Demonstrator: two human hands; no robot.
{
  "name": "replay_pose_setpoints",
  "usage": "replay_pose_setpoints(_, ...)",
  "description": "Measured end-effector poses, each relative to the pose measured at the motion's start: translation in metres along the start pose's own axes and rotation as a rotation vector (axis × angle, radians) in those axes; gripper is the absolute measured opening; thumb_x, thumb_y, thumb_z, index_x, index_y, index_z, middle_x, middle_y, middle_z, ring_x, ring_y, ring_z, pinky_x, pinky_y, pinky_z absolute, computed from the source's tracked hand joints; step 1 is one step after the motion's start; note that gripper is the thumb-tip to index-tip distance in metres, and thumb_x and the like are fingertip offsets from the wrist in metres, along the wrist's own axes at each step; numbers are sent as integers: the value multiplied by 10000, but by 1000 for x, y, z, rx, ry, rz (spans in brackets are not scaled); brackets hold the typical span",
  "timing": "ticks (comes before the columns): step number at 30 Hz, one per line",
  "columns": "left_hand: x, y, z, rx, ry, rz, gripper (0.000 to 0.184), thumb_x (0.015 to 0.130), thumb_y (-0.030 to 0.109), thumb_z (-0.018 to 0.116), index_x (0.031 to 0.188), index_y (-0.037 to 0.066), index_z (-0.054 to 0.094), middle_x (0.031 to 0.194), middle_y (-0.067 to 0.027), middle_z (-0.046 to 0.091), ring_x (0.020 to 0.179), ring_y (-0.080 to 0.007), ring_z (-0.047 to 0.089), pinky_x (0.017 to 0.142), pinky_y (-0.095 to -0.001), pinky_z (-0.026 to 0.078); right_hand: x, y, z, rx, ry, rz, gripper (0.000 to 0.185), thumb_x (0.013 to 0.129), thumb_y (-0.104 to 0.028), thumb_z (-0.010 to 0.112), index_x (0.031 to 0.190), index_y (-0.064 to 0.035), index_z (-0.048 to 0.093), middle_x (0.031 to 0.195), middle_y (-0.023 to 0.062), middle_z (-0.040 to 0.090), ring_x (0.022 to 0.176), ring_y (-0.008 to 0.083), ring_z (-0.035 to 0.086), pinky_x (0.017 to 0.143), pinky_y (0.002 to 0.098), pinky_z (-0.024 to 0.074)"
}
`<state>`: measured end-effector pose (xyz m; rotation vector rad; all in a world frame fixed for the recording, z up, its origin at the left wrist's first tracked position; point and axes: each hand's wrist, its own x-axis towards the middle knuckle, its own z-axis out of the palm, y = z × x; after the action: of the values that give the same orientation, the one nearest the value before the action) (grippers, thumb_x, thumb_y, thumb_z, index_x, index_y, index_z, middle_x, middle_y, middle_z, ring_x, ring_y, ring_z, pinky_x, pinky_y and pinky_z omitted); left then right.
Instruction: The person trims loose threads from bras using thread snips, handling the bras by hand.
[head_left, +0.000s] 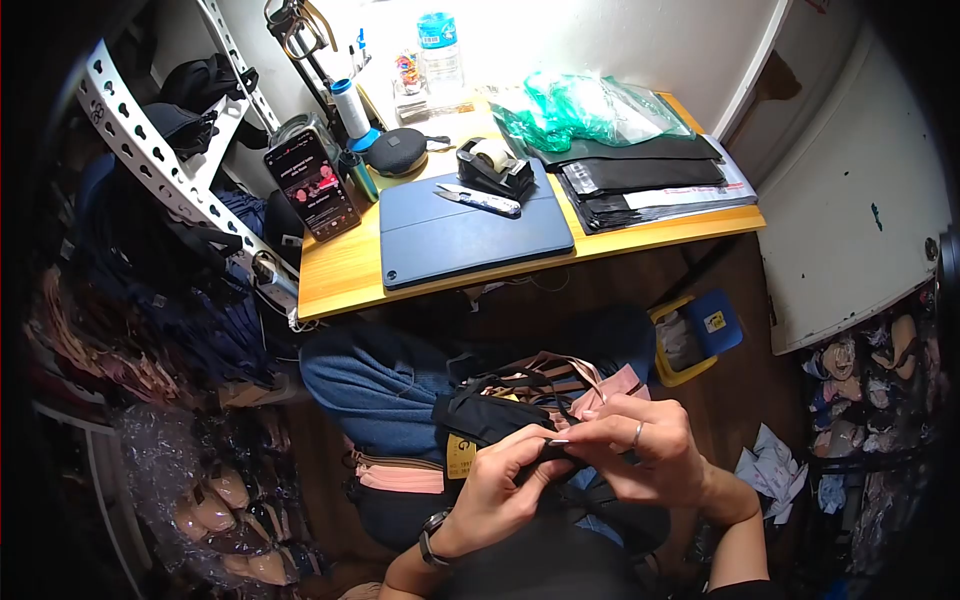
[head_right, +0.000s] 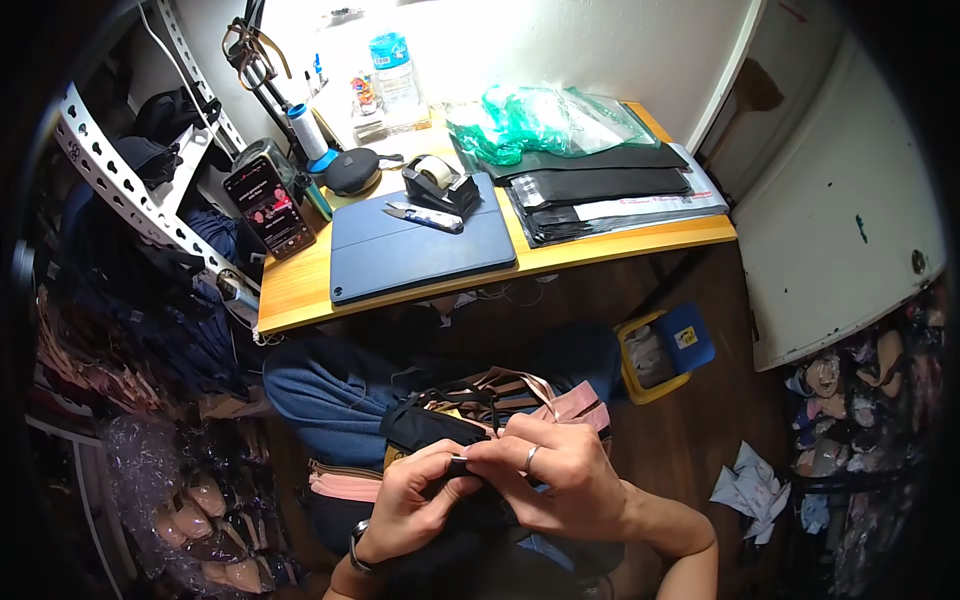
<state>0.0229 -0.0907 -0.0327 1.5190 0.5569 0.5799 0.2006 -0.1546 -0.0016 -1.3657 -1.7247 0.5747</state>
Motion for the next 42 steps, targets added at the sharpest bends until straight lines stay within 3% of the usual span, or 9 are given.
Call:
replay_pose_setpoints(2,0,-1,-1,12,-26,-4,98,815,-66,616,912,-68,617,885,-78,609,774,-120,570,676,-213,441,2,1,-2,15,-19,-3,272,683,88,707,933,-16,683,727,116,622,663,223,645,608,284,511)
replay_pose_setpoints(5,0,-2,-1,23,-39,10,101,819,-64,612,919,-70,615,885,-83,611,766,-115,572,663,-213,442,4,1,-5,146,-49,-13,202,710,90,669,890,0,655,669,90,553,558,208,561,475,289,407)
replay_pose_setpoints(18,1,-2,4,37,-7,17,89,806,-55,634,894,-68,633,886,-100,633,771,-130,589,679,-222,456,-7,-1,-13,195,-80,95,184,705,84,672,872,8,654,674,94,567,585,205,574,531,289,442)
replay_pose_setpoints(26,1,-6,6,-45,1,-19,74,824,-16,643,881,-64,643,905,-105,640,812,-139,593,733,-231,455,-13,6,-11,222,-17,36,193,708,82,674,888,11,666,746,112,625,673,213,613,606,270,479)
replay_pose_setpoints(34,5,-10,5,-206,-66,-86,91,866,-2,604,923,-60,643,914,-74,630,846,-126,588,768,-229,459,-16,11,-15,271,-3,111,177,717,93,672,870,4,674,798,122,647,739,199,629,723,273,486)
replay_pose_setpoints(38,6,-10,0,-184,-32,-76,163,874,35,612,1009,-55,622,978,-78,617,884,-119,579,789,-229,455,-25,49,-22,294,268,310,131,717,55,685,834,-2,678,837,127,654,792,222,623,823,305,463)
replay_pose_setpoints(40,7,-9,-4,-161,-23,-61,206,875,51,619,1052,-54,610,1010,-83,610,902,-118,575,796,-229,453,-38,96,-28,-382,149,241,148,672,-5,710,817,-5,679,856,122,658,872,262,618,931,346,419)
replay_pose_setpoints(41,8,-8,-8,-48,161,6,311,861,93,646,1127,-49,569,1104,-131,566,969,-171,565,842,-265,445,-50,117,-27,-390,152,249,148,672,-5,710,817,-5,679,856,122,658,872,262,618,931,346,419)
replay_pose_setpoints(42,9,-8,-11,66,347,76,423,847,135,673,1201,-45,527,1198,-179,522,1036,-223,556,888,-301,437,-64,138,-24,-517,-75,305,139,658,-23,694,795,-20,672,879,116,657,961,297,596,957,399,404)
